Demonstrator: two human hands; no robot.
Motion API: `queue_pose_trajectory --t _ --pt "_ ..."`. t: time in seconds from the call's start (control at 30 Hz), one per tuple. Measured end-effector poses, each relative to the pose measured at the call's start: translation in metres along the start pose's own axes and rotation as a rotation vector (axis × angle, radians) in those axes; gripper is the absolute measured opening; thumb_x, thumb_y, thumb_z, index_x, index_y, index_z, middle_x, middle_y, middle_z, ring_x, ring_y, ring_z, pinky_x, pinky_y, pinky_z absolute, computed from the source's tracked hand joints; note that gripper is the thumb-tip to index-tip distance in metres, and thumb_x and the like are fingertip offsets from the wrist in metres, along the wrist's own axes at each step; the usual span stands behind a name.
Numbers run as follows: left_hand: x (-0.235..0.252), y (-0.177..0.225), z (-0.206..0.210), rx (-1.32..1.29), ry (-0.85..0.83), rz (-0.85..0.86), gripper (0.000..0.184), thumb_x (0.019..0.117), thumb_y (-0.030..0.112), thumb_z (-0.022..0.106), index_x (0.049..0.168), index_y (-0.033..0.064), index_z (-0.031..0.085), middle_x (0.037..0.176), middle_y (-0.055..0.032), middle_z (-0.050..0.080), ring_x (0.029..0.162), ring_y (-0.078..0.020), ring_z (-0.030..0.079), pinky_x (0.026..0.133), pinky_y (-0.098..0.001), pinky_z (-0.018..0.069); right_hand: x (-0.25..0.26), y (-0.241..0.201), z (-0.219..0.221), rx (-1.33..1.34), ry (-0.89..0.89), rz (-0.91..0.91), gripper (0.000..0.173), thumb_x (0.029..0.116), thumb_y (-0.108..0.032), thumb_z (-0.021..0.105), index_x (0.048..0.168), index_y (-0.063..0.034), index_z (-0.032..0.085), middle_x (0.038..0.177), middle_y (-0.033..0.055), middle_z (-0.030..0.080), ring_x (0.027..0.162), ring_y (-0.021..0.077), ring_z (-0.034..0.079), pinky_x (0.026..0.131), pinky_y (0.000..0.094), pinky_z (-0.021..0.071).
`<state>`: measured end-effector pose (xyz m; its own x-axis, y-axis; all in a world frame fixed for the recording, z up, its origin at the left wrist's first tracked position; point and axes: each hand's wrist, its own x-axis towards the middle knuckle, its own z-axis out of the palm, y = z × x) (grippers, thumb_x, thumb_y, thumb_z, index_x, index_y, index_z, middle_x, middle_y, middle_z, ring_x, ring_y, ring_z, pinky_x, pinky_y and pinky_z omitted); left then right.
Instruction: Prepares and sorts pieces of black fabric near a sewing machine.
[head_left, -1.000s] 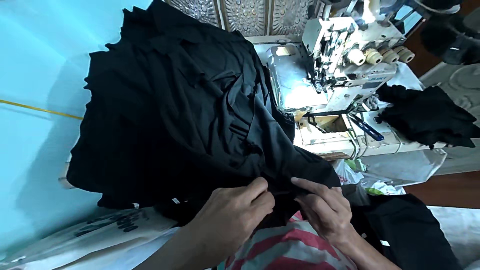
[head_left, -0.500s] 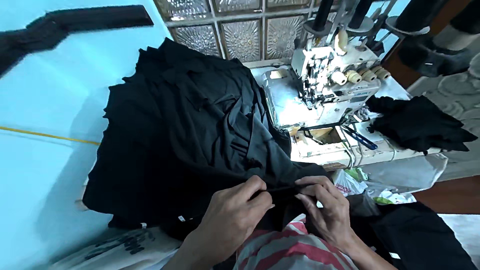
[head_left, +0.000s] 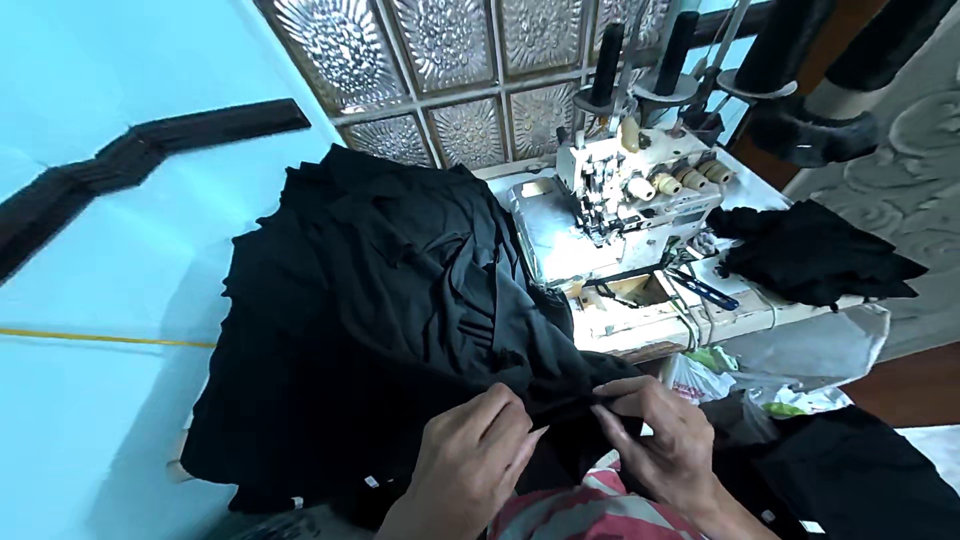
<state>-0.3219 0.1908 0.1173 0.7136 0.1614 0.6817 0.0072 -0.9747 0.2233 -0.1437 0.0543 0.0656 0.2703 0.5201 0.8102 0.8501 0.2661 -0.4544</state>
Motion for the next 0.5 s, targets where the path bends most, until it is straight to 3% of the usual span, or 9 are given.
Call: queue_pose_trajectory --t 0.1,0.2,0.27,0.33,0.37,0.4,0.43,0.5 --pt "-0.003 0.003 0.004 0.1 0.03 -0.002 0.017 0.1006 0.018 0.058 0.088 0.0067 0.059 0.076 -0.0076 0.057 0.066 -0.0148 0.055 0.059 -0.0189 0.0454 0.002 0.0 0.001 -0.2 0.053 -0.097 0.012 0.0996 -0.017 0.063 0.092 -0.0091 0.058 0.082 0.005 0.07 0.077 0.011 0.067 0.073 0.0198 0.0517" --pt "-0.008 0.002 0.011 0.328 0.025 -0.034 0.023 0.1009 0.021 0.056 0.101 0.006 0.073 0.071 -0.0073 0.062 0.065 -0.0224 0.058 0.059 -0.0294 0.0463 0.002 0.004 0.004 -0.319 0.034 -0.137 0.014 0.1013 -0.018 0.062 0.097 -0.0077 0.07 0.074 0.0042 0.067 0.066 0.0158 0.06 0.068 0.0244 0.0483" --pt "-0.017 -0.005 0.016 0.373 0.038 -0.108 0.025 0.0984 0.025 0.056 0.093 0.0112 0.076 0.071 -0.0052 0.061 0.077 -0.0255 0.058 0.071 -0.0355 0.0439 0.0 0.006 0.008 -0.355 0.0 -0.144 0.016 0.1 -0.019 0.063 0.094 -0.0092 0.074 0.07 0.0025 0.067 0.063 0.0166 0.058 0.065 0.0261 0.0472" --pt "-0.028 -0.015 0.015 0.181 0.086 -0.239 0.023 0.099 0.029 0.057 0.091 0.0147 0.074 0.089 -0.0037 0.066 0.109 -0.0243 0.058 0.099 -0.0362 0.0413 0.0 0.004 0.013 -0.339 -0.023 -0.131 0.017 0.0997 -0.02 0.062 0.092 -0.0112 0.074 0.07 0.001 0.067 0.064 0.0173 0.056 0.065 0.0285 0.0442" --pt "-0.032 -0.021 0.011 0.003 0.109 -0.301 0.022 0.1026 0.033 0.055 0.095 0.0178 0.07 0.104 0.0014 0.066 0.125 -0.0172 0.053 0.112 -0.0317 0.0378 0.002 0.0 0.016 -0.296 -0.03 -0.119 0.017 0.0999 -0.022 0.061 0.091 -0.0126 0.073 0.071 0.0001 0.067 0.065 0.0172 0.057 0.066 0.0294 0.0443" --pt "-0.034 -0.026 0.005 -0.2 0.139 -0.328 0.021 0.1053 0.036 0.053 0.101 0.0222 0.068 0.118 0.008 0.066 0.134 -0.0111 0.051 0.117 -0.0307 0.0379 0.006 -0.006 0.02 -0.223 -0.039 -0.106 0.019 0.1011 -0.024 0.059 0.089 -0.014 0.07 0.071 -0.0009 0.066 0.068 0.0166 0.058 0.068 0.03 0.0444" --pt "-0.033 -0.026 -0.001 -0.391 0.202 -0.329 0.021 0.1066 0.038 0.051 0.109 0.0271 0.069 0.121 0.0125 0.069 0.132 -0.0094 0.056 0.117 -0.034 0.0419 0.012 -0.015 0.024 -0.118 -0.046 -0.095 0.022 0.1024 -0.026 0.057 0.088 -0.0152 0.069 0.071 -0.002 0.065 0.07 0.0157 0.058 0.072 0.0299 0.0454" --pt "-0.018 -0.013 -0.021 -0.598 0.299 -0.331 0.024 0.1082 0.034 0.048 0.12 0.0285 0.068 0.113 0.0135 0.074 0.113 -0.0057 0.068 0.113 -0.0356 0.0469 0.031 -0.043 0.031 0.222 -0.051 -0.066 0.026 0.1022 -0.023 0.057 0.081 -0.0133 0.069 0.068 -0.0007 0.065 0.072 0.0157 0.06 0.077 0.0295 0.0464"
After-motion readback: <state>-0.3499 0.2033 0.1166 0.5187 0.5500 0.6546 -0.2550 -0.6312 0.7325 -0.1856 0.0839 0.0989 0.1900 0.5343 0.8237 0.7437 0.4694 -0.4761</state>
